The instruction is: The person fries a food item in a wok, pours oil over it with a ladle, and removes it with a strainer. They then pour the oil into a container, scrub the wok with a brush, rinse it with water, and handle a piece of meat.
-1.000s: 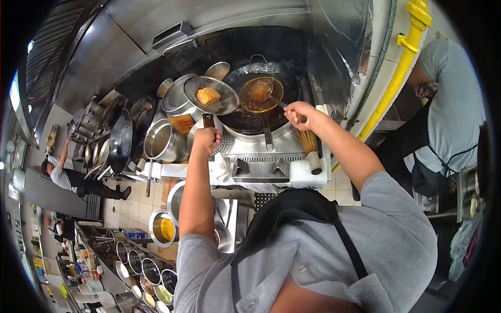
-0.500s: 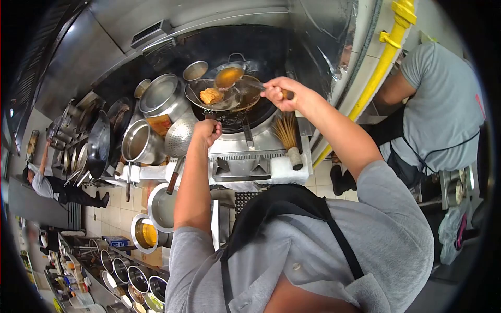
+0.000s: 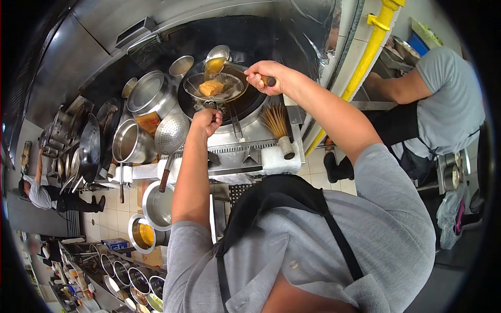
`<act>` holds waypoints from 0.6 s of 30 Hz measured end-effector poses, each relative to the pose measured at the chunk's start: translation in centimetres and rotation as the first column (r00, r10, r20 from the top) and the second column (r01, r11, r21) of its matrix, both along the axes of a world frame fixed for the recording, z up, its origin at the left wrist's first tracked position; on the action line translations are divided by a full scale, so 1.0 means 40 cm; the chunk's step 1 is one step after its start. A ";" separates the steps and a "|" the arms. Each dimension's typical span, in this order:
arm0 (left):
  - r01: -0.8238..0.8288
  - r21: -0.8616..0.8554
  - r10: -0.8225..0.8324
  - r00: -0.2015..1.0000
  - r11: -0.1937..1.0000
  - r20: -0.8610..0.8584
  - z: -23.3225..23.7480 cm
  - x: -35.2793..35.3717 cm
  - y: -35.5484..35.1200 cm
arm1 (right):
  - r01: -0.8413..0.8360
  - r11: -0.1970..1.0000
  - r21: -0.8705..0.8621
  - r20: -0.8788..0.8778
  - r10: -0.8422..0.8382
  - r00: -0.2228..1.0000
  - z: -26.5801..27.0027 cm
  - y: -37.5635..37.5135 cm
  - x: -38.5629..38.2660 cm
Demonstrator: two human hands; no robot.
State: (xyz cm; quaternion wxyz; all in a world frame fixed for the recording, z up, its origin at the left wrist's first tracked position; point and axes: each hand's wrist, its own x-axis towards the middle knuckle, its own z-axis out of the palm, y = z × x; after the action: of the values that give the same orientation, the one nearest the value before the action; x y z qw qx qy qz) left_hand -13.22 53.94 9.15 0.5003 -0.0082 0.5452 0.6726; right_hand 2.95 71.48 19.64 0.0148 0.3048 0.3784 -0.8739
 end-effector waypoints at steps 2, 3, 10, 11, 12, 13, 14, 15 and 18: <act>0.008 0.014 -0.008 1.000 1.000 -0.001 0.001 -0.003 -0.005 | -0.007 0.999 0.033 0.005 0.007 1.000 0.000 -0.011 0.004; 0.019 0.029 -0.019 1.000 0.999 -0.002 0.001 -0.004 -0.006 | -0.011 0.998 0.068 0.011 0.011 1.000 0.000 -0.019 0.008; 0.014 0.049 -0.013 1.000 0.999 -0.023 -0.007 -0.015 -0.036 | -0.085 0.882 0.463 0.084 0.051 0.995 -0.030 -0.045 0.019; 0.006 0.034 -0.006 1.000 0.999 -0.006 -0.008 -0.019 -0.046 | -0.085 0.825 0.559 0.143 0.006 0.990 -0.020 -0.052 0.024; -0.002 0.019 0.001 1.000 1.000 0.010 -0.009 -0.025 -0.057 | -0.088 0.823 0.561 0.137 0.012 0.990 -0.030 -0.046 0.017; -0.014 0.004 0.014 1.000 1.000 -0.012 -0.004 -0.028 -0.073 | -0.068 0.745 0.664 0.149 -0.043 0.988 -0.051 -0.042 0.007; -0.023 0.006 0.023 1.000 1.000 -0.016 -0.001 -0.032 -0.086 | -0.054 0.653 0.756 0.153 -0.096 0.983 -0.088 -0.032 -0.006; -0.037 -0.021 0.036 0.998 0.999 -0.050 0.003 -0.038 -0.100 | -0.176 0.498 0.849 0.245 -0.075 0.967 -0.145 0.011 -0.035; -0.056 -0.049 0.050 0.992 0.997 -0.113 0.012 -0.068 -0.137 | -0.314 0.239 0.919 0.358 -0.169 0.918 -0.213 0.040 -0.049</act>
State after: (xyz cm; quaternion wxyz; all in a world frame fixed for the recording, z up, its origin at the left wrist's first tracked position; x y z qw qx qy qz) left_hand -15.96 48.46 9.64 0.4506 0.0019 0.5895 0.6704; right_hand 1.01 73.09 11.13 -0.0601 0.3952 0.8373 -0.3729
